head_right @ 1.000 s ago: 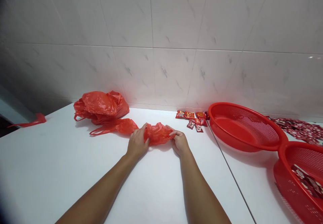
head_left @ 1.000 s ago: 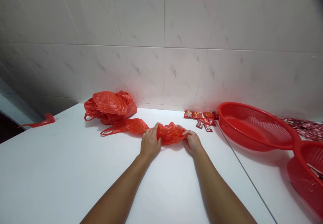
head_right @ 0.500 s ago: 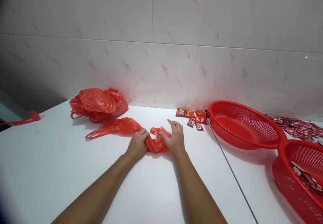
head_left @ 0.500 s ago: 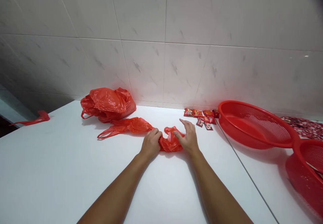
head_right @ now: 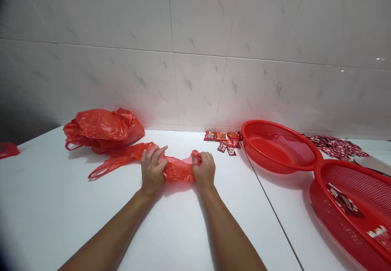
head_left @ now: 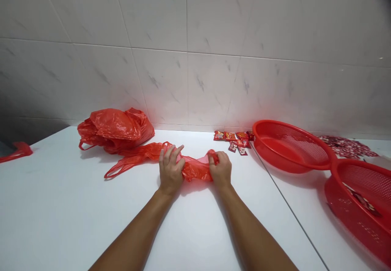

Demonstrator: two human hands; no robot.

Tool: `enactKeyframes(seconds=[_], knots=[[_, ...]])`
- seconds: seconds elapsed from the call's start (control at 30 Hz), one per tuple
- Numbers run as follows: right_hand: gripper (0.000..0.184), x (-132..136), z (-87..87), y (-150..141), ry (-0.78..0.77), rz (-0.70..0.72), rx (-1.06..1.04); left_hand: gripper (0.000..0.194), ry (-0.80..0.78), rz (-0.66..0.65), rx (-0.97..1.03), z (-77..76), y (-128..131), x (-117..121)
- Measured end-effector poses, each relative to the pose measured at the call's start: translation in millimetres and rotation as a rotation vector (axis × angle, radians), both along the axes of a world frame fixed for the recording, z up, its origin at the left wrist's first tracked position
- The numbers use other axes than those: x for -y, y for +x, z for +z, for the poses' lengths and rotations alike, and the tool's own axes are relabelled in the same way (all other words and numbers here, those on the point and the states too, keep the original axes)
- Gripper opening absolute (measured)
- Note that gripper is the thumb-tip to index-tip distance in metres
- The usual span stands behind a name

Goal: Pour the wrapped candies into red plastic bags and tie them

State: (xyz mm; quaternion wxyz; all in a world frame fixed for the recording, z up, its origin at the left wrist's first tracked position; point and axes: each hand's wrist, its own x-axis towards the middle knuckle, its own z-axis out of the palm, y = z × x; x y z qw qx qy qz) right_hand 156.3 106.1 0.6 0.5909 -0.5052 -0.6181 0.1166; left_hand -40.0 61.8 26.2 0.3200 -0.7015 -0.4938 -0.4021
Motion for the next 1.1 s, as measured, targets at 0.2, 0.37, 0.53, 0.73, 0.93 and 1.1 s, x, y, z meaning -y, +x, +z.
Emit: enactKeyframes(seconds=[0.2, 0.37, 0.53, 0.73, 0.93, 1.1], knots=[[0.03, -24.3, -16.0, 32.1, -0.307, -0.22, -0.538, 0.036, -0.097, -0.11, -0.054, 0.9, -2.4, 3.0], [0.038, -29.1, -15.4, 28.7, -0.233, -0.223, -0.625, 0.02, -0.274, -0.12, -0.091, 5.7, 6.1, 11.5], [0.041, -18.9, -10.9, 22.2, -0.042, -0.156, -0.499, 0.03, -0.237, -0.141, -0.142, 11.4, 15.5, 18.1], [0.038, -21.2, -16.9, 23.5, -0.172, -0.153, -0.466, 0.052, -0.282, -0.009, -0.141, 5.1, 10.0, 11.0], [0.042, -23.6, -16.9, 25.9, -0.147, -0.1, -0.571, 0.039, -0.528, 0.248, -0.18, 2.0, -0.7, 6.3], [0.043, -17.5, -13.1, 19.7, -0.031, 0.067, -0.543, 0.059, -0.536, 0.447, -0.124, -4.6, 3.2, 3.2]])
